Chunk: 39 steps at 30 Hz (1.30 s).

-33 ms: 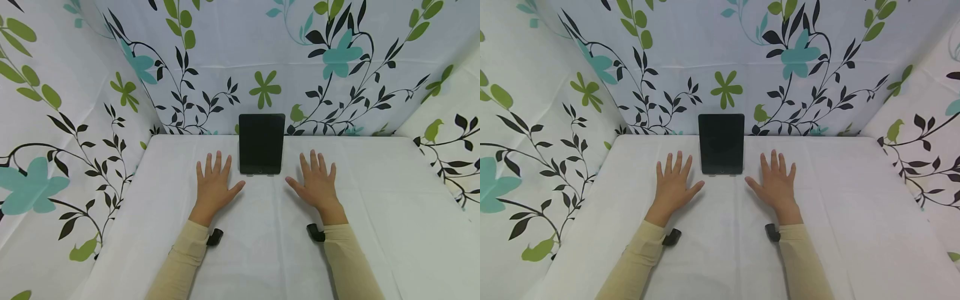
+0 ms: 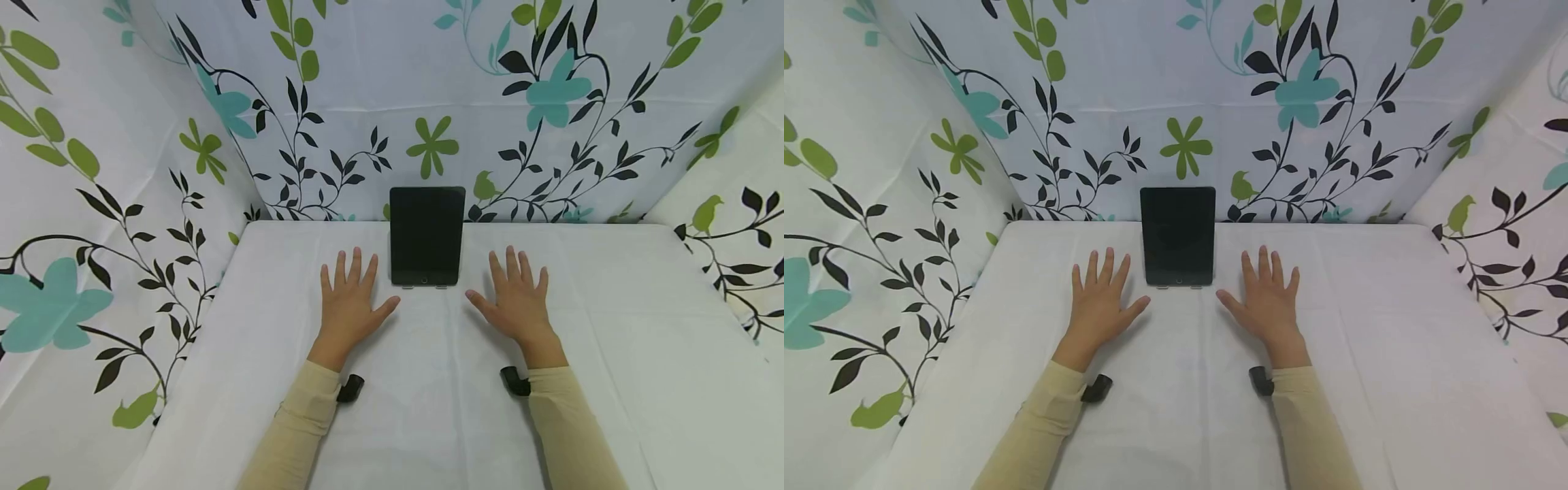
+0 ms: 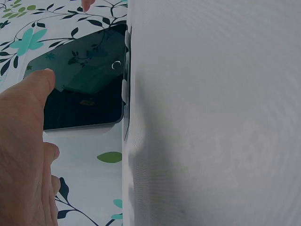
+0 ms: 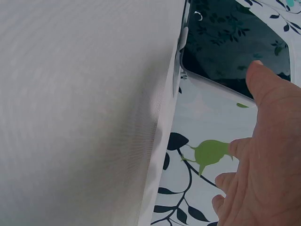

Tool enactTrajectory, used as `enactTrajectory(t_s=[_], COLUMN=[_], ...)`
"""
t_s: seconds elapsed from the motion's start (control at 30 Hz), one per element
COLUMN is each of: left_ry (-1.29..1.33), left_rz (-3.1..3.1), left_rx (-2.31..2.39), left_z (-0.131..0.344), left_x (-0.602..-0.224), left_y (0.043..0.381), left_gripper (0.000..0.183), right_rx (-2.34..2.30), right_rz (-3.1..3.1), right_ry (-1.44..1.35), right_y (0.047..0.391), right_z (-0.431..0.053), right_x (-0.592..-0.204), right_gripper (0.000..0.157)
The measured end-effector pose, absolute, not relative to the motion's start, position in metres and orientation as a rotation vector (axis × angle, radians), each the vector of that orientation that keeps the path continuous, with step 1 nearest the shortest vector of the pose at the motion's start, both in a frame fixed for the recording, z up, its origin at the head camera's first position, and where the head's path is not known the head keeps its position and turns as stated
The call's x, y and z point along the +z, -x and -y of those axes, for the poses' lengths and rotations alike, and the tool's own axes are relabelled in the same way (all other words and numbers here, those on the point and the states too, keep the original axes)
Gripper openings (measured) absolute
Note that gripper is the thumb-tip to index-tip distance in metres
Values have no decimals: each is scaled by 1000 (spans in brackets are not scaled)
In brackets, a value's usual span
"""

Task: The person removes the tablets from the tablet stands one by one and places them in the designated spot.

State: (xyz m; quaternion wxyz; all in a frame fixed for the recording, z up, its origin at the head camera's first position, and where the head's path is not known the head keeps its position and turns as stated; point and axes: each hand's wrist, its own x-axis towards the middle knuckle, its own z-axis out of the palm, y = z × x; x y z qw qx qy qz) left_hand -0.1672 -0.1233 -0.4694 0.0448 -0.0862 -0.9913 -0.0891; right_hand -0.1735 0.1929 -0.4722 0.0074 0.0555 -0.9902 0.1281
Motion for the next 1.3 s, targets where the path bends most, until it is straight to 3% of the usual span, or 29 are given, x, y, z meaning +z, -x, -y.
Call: enactTrajectory(t_s=[0.2, 0.53, 0.93, 1.3], left_ry=[279, 311, 254, 129], left_rz=[2956, 2619, 2470, 2363], left_rx=[-406, -1140, -1432, -1741], left_z=[121, 111, 94, 75], left_x=[-465, -440, -428, -437], left_y=[167, 173, 187, 193], left_gripper=[87, 73, 67, 62], right_rx=[498, 1022, 1251, 1457], right_rz=[2999, 2616, 2466, 2401], right_ry=[-178, -155, -100, -20], right_y=[173, 176, 192, 201], right_z=[-192, -178, -164, -146], right_x=[-469, -447, -430, -440], right_gripper=[90, 62, 57, 54])
